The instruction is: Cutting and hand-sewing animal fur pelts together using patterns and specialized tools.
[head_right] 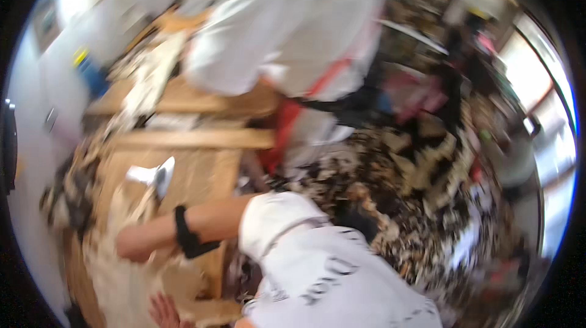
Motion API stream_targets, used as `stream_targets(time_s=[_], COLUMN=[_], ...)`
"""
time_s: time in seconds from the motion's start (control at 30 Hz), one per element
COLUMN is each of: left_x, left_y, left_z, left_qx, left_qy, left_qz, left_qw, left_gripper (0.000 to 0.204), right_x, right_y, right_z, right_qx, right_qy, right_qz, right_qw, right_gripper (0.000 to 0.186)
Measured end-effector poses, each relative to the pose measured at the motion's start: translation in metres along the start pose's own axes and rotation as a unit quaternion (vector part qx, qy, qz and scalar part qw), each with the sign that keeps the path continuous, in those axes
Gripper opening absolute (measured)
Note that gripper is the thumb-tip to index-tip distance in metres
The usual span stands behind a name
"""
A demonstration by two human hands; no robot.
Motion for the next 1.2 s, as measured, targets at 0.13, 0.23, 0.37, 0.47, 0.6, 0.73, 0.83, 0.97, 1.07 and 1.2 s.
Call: stream_targets(time_s=[0.13,0.23,0.37,0.47,0.6,0.73,0.83,0.97,1.07,1.2], left_x=[-0.033,-0.032,0.029,0.1,0.172,0.202,0.206,0.21,0.218,0.228], left_y=[-0.024,-0.046,-0.095,-0.137,-0.171,-0.192,-0.191,-0.189,-0.189,-0.183], left_z=[0.003,-0.008,-0.023,-0.011,0.016,0.033,0.035,0.031,0.031,0.024], left_qx=[-0.017,-0.037,-0.278,-0.41,-0.398,-0.283,-0.21,-0.209,-0.198,-0.224], left_qy=[-0.121,-0.275,-0.394,-0.366,-0.203,-0.049,-0.068,-0.074,-0.053,-0.037], left_qz=[0.043,0.055,-0.081,-0.248,-0.388,-0.557,-0.585,-0.601,-0.607,-0.585], left_qw=[0.992,0.959,0.872,0.798,0.806,0.779,0.781,0.768,0.768,0.779], left_gripper=[0.067,0.066,0.055,0.047,0.045,0.052,0.058,0.062,0.063,0.065], right_x=[0.0,0.002,0.0,0.003,0.006,0.001,-0.002,-0.007,-0.009,-0.012], right_y=[0.003,0.008,0.032,0.041,0.049,0.062,0.059,0.051,0.053,0.061], right_z=[-0.003,-0.004,-0.006,0.003,0.026,0.045,0.056,0.06,0.062,0.063], right_qx=[0.038,0.131,0.091,0.095,0.126,0.138,0.172,0.173,0.183,0.172], right_qy=[0.052,0.05,0.068,0.025,0.007,-0.027,-0.065,-0.078,-0.09,-0.095], right_qz=[0.007,-0.027,0.0,-0.012,0.0,0.041,0.055,0.092,0.089,0.098], right_qw=[0.998,0.99,0.994,0.995,0.992,0.989,0.982,0.978,0.975,0.976], right_gripper=[0.008,0.014,0.023,0.045,0.056,0.059,0.059,0.059,0.059,0.059])
Point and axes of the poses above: each hand's wrist, its own y-axis towards the middle knuckle, its own z-axis out of the palm, x = y × z, the point moved 4 cm from there along y, towards the middle knuckle
